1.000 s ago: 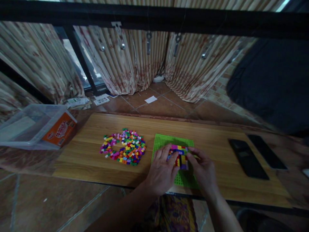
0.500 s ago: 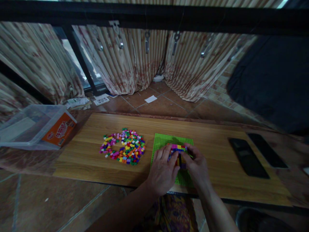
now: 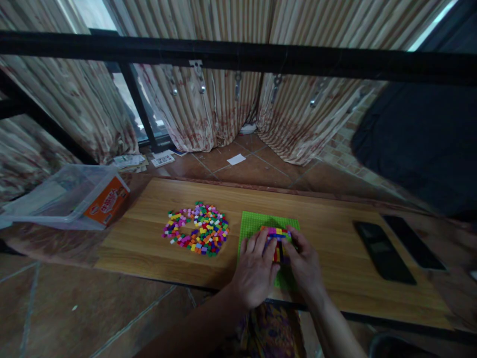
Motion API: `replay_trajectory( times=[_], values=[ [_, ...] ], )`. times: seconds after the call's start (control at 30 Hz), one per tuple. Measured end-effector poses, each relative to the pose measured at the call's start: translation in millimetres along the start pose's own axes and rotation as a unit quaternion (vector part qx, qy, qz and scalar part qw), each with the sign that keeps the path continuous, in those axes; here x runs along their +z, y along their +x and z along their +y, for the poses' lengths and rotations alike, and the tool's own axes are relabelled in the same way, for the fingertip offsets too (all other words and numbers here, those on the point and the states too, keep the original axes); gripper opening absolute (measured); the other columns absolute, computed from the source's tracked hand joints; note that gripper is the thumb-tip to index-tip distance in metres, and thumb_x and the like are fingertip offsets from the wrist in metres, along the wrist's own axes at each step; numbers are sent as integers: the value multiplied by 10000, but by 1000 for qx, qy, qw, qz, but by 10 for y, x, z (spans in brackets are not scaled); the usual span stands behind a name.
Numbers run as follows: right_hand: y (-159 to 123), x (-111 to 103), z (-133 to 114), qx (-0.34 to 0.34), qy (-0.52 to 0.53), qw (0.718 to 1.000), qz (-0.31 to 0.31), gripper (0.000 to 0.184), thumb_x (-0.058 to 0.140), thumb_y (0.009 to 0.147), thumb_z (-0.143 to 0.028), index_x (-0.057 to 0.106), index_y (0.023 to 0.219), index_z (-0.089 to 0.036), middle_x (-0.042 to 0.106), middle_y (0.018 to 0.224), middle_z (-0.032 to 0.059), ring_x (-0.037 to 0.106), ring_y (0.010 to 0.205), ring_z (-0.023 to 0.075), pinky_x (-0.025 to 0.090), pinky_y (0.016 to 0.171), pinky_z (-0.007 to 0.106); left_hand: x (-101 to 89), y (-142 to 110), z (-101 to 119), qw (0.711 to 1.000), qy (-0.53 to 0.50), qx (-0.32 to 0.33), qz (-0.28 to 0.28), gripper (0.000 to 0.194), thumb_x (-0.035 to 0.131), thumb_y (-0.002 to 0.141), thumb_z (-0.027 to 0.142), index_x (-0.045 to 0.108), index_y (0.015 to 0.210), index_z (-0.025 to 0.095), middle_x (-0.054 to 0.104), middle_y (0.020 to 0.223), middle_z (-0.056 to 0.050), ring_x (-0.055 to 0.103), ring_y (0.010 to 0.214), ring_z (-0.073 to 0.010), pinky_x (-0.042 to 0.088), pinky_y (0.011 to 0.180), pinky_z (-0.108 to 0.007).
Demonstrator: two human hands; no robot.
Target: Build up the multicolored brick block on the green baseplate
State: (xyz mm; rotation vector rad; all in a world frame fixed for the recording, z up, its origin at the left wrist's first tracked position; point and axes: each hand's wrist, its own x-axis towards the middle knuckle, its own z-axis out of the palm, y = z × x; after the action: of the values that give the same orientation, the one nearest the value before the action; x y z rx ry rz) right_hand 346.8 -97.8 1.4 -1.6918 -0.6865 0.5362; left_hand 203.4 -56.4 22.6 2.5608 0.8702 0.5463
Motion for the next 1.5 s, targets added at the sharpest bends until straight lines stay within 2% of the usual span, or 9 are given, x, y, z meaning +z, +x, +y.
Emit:
replay_trajectory(
  times=[0.2, 0.37, 0.5, 0.6, 0.77, 1.0, 1.17, 1.3, 1.5],
  values=[
    [-18, -121, -46, 36, 30, 998, 51, 513, 644, 760, -555, 671, 1105, -177, 699, 1129, 113, 647, 1022, 259, 487, 933, 454, -49, -225, -210, 998, -4, -16, 61, 529, 514, 901, 273, 401, 1407, 171, 389, 1491, -168, 414, 1322, -315, 387, 1063, -547],
    [62, -51, -98, 22, -11, 998, 49, 549, 632, 758, -585, 673, 1111, -167, 711, 1064, 123, 662, 924, 247, 511, 846, 418, -225, -373, -424, 994, 4, -20, 103, 459, 513, 891, 248, 477, 1341, 158, 429, 1458, -167, 412, 1333, -302, 378, 1089, -523],
    [103, 9, 38, -5, -81, 996, 35, 597, 627, 749, -597, 677, 1130, -140, 714, 1034, 141, 656, 922, 268, 500, 839, 430, -419, -518, -614, 990, 27, -73, 122, 420, 507, 891, 218, 505, 1310, 184, 477, 1413, -135, 460, 1290, -275, 414, 1071, -490],
    [99, -1, 134, 10, -97, 995, 29, 635, 590, 774, -617, 659, 1188, -141, 708, 1058, 143, 656, 919, 276, 497, 818, 429, -532, -658, -807, 982, 52, -115, 140, 367, 520, 883, 202, 547, 1249, 195, 507, 1381, -120, 483, 1266, -270, 431, 1057, -491],
    [52, -38, 181, 6, -117, 992, 48, 636, 553, 802, -633, 663, 1199, -149, 703, 1088, 141, 649, 967, 302, 481, 843, 432, -614, -842, -1067, 972, 78, -146, 167, 294, 548, 850, 150, 592, 1139, 187, 539, 1342, -116, 508, 1237, -264, 459, 1028, -484],
    [-75, -12, 208, -20, -137, 986, 97, 641, 467, 850, -652, 689, 1146, -128, 708, 1066, 149, 647, 971, 317, 476, 816, 408, -605, -724, -1069, 971, 74, -152, 167, 207, 570, 847, 163, 633, 1042, 183, 583, 1279, -101, 542, 1156, -257, 465, 990, -466],
    [-110, -19, 211, -37, -137, 985, 99, 610, 454, 863, -628, 691, 1132, -135, 711, 1060, 144, 652, 941, 304, 477, 791, 396, -582, -552, -1061, 966, 87, -183, 158, 116, 625, 828, 221, 670, 927, 181, 632, 1196, -94, 553, 1105, -278, 448, 973, -478],
    [-108, -15, 213, -48, -145, 982, 108, 586, 454, 875, -601, 691, 1130, -130, 708, 1067, 150, 647, 955, 304, 473, 802, 400, -535, -506, -1080, 961, 99, -205, 154, 74, 620, 829, 194, 684, 865, 191, 660, 1146, -79, 564, 1073, -276, 442, 958, -480],
    [-92, 23, 256, -66, -123, 983, 116, 558, 454, 887, -584, 694, 1113, -134, 711, 1050, 142, 647, 939, 281, 475, 803, 388, -606, -484, -1014, 963, 48, -180, 196, 85, 606, 840, 186, 689, 840, 205, 676, 1080, -73, 586, 1027, -253, 453, 933, -445]
  ],
)
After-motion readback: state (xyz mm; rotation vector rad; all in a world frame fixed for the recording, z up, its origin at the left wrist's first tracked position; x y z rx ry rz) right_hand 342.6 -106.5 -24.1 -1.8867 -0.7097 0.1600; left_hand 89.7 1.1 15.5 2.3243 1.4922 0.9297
